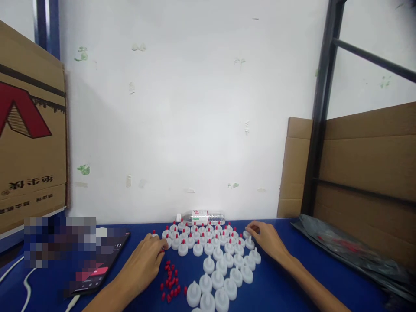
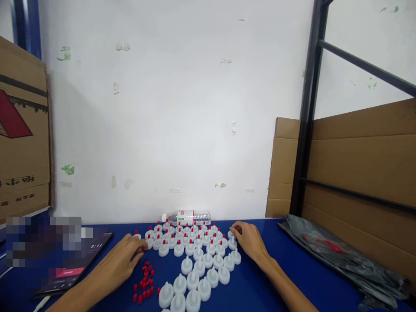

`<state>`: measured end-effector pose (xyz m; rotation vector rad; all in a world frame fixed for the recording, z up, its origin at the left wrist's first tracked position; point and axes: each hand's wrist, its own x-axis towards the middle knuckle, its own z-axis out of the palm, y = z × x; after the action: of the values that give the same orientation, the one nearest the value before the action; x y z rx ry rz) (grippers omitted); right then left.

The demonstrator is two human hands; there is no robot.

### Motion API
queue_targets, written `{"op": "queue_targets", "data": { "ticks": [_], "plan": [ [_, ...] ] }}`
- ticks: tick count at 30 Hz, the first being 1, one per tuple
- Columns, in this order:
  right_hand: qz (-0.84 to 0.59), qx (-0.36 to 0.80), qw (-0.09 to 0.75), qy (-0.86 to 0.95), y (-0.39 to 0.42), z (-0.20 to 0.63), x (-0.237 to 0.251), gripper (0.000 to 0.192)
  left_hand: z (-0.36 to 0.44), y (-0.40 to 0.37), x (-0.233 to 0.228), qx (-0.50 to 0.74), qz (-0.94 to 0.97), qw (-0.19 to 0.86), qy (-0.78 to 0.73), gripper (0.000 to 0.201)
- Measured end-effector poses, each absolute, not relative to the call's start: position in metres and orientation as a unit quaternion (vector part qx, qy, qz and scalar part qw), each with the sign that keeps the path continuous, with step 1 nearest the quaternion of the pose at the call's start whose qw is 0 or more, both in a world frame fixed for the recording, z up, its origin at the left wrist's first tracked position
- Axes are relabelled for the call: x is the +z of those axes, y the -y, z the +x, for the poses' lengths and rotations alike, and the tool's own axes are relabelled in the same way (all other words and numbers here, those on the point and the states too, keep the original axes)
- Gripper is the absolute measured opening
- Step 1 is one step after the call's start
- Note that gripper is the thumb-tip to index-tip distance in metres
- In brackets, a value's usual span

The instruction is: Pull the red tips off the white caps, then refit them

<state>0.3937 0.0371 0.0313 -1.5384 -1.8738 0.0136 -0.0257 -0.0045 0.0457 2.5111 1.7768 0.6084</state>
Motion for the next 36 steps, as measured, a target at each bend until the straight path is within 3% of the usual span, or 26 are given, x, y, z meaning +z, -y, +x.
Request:
{"op": "queue_targets", "data": {
  "ticks": [9, 25, 34, 36],
  "plan": [
    [-0.568, 0.002, 0.332, 0.753, -0.025, 0.385, 0.053, 0.052, -0.026, 0.005, 0.050, 0.171, 0.800, 0.020, -0.575, 0.023],
    [-0.519, -0.006, 0.227, 0.824, -0.009, 0.363, 0.047, 0.054, -0.022, 0.009, 0.054, 0.145, 0.801, 0.032, -0.580, 0.017],
    [-0.532, -0.016, 0.259, 0.806, -0.001, 0.359, 0.062, 0.055, -0.025, 0.005, 0.052, 0.135, 0.811, 0.035, -0.568, 0.025],
    [-0.535, -0.015, 0.281, 0.797, 0.002, 0.357, 0.067, 0.048, -0.025, 0.006, 0.052, 0.136, 0.816, 0.039, -0.561, 0.026]
  ]
}}
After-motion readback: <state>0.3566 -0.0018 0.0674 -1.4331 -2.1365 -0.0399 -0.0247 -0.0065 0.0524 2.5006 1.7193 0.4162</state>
